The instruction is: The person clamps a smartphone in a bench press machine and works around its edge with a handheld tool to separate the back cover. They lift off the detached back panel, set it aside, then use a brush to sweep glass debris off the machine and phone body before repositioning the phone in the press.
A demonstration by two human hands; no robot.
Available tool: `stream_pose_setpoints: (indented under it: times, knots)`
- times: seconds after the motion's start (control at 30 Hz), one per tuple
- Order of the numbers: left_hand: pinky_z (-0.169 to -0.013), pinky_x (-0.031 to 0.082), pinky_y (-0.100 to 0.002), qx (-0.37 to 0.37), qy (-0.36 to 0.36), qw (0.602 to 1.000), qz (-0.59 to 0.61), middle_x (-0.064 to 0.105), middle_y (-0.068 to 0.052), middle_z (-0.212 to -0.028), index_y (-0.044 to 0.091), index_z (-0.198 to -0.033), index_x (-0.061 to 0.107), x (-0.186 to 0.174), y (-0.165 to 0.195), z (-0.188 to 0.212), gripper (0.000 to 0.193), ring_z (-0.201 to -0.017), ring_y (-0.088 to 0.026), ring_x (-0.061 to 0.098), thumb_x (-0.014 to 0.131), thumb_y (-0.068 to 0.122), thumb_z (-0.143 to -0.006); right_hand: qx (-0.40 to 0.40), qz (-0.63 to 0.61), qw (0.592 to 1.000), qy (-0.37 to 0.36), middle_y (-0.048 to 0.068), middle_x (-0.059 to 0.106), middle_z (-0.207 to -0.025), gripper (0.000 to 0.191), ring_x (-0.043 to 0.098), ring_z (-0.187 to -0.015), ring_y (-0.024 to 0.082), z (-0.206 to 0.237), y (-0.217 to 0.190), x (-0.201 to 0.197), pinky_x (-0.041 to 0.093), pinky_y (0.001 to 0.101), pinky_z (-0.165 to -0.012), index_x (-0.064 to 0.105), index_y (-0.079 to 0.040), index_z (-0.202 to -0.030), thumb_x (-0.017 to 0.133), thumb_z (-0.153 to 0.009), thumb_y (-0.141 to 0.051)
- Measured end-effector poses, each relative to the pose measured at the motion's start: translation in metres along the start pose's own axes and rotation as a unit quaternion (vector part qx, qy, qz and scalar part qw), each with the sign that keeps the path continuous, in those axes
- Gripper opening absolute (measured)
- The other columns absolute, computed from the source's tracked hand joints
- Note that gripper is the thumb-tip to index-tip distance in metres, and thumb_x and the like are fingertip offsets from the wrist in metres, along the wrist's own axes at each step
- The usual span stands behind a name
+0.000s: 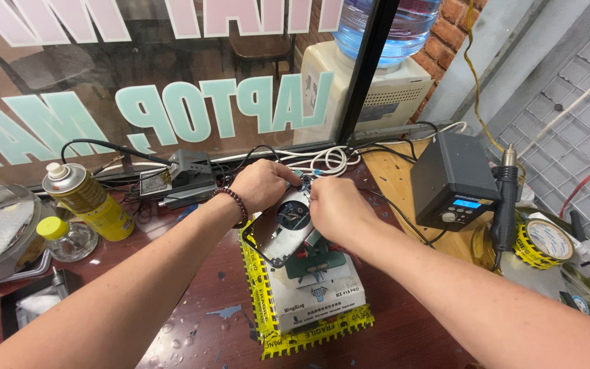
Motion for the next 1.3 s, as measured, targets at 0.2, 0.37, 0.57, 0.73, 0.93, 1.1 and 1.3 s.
stream_pose_setpoints:
  times: [0.2,0.37,0.57,0.73,0.93,1.1,1.3]
  knots:
    - [-0.089,0.059,-0.035,-0.04,-0.017,0.999,-0.003,0.081,-0.013,-0.1,0.025,-0.111,0.08,0.004,-0.007,0.001,0.045,-0.091,-0.025,0.079,0.05,0.006,-0.083,0.179,-0.158,0.97,-0.051,0.013,0.066,-0.072,0.012,0.06,-0.052,0.018,0.008,0.021,0.01,0.042,0.0313,-0.039,0.064,-0.001,-0.086,0.059,-0.095,-0.008]
    - [-0.09,0.057,-0.034,0.011,0.015,1.0,-0.01,0.079,-0.01,-0.103,0.024,-0.107,0.082,0.002,-0.001,-0.002,0.043,-0.092,-0.023,0.076,0.053,0.006,-0.081,0.269,-0.61,0.741,-0.085,0.007,0.058,-0.077,0.014,0.044,-0.049,0.004,-0.004,0.052,0.043,0.029,0.0197,-0.037,0.057,0.002,-0.084,0.064,-0.095,-0.004]
    - [-0.088,0.057,-0.035,0.028,0.044,0.999,0.008,0.077,-0.018,-0.103,0.011,-0.129,0.067,-0.003,-0.003,-0.002,0.043,-0.095,-0.026,0.075,0.058,0.01,-0.086,0.149,-0.332,0.931,-0.027,0.013,0.068,-0.075,0.014,0.057,-0.052,0.015,-0.009,0.047,0.029,0.045,0.0327,-0.043,0.065,0.003,-0.082,0.065,-0.09,-0.009]
    - [-0.086,0.057,-0.034,0.047,0.064,0.989,0.123,0.077,-0.018,-0.106,0.007,-0.152,0.034,-0.006,-0.006,-0.002,0.081,-0.098,-0.025,0.075,0.063,0.003,-0.076,0.001,0.008,0.997,0.074,0.022,0.075,-0.081,0.013,0.073,-0.073,0.031,0.008,0.002,-0.004,0.056,0.0403,-0.07,0.072,0.0,-0.082,0.067,-0.085,-0.012]
    - [-0.093,0.055,-0.038,0.016,0.116,0.993,0.005,0.071,-0.024,-0.115,0.004,-0.152,0.041,-0.013,-0.014,-0.013,0.077,-0.11,-0.031,0.07,0.071,0.01,-0.081,0.088,-0.037,0.995,0.017,0.02,0.072,-0.071,0.011,0.07,-0.063,0.03,0.001,0.002,0.003,0.053,0.0397,-0.054,0.067,-0.001,-0.08,0.064,-0.087,-0.009]
    - [-0.095,0.053,-0.039,-0.027,0.099,0.994,0.028,0.073,-0.021,-0.115,0.008,-0.155,0.036,-0.01,-0.022,-0.011,0.08,-0.111,-0.029,0.07,0.068,0.01,-0.082,0.259,-0.432,0.863,-0.041,0.012,0.059,-0.072,0.015,0.049,-0.051,0.014,0.002,0.04,0.041,0.032,0.0282,-0.037,0.061,0.003,-0.085,0.064,-0.094,-0.008]
    - [-0.09,0.057,-0.037,0.001,0.103,0.994,0.028,0.073,-0.024,-0.11,0.005,-0.155,0.037,-0.011,-0.014,-0.007,0.077,-0.105,-0.029,0.073,0.067,0.008,-0.084,0.252,-0.622,0.739,-0.066,0.009,0.06,-0.085,0.014,0.047,-0.054,0.006,0.006,0.044,0.042,0.034,0.0199,-0.04,0.056,0.004,-0.104,0.061,-0.097,-0.007]
Point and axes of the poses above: each hand's wrist, its own z-axis away from the middle knuckle, its own x-axis out of the palm, y = z × x, the point moved 8 cm from there along -z, towards the middle knuckle
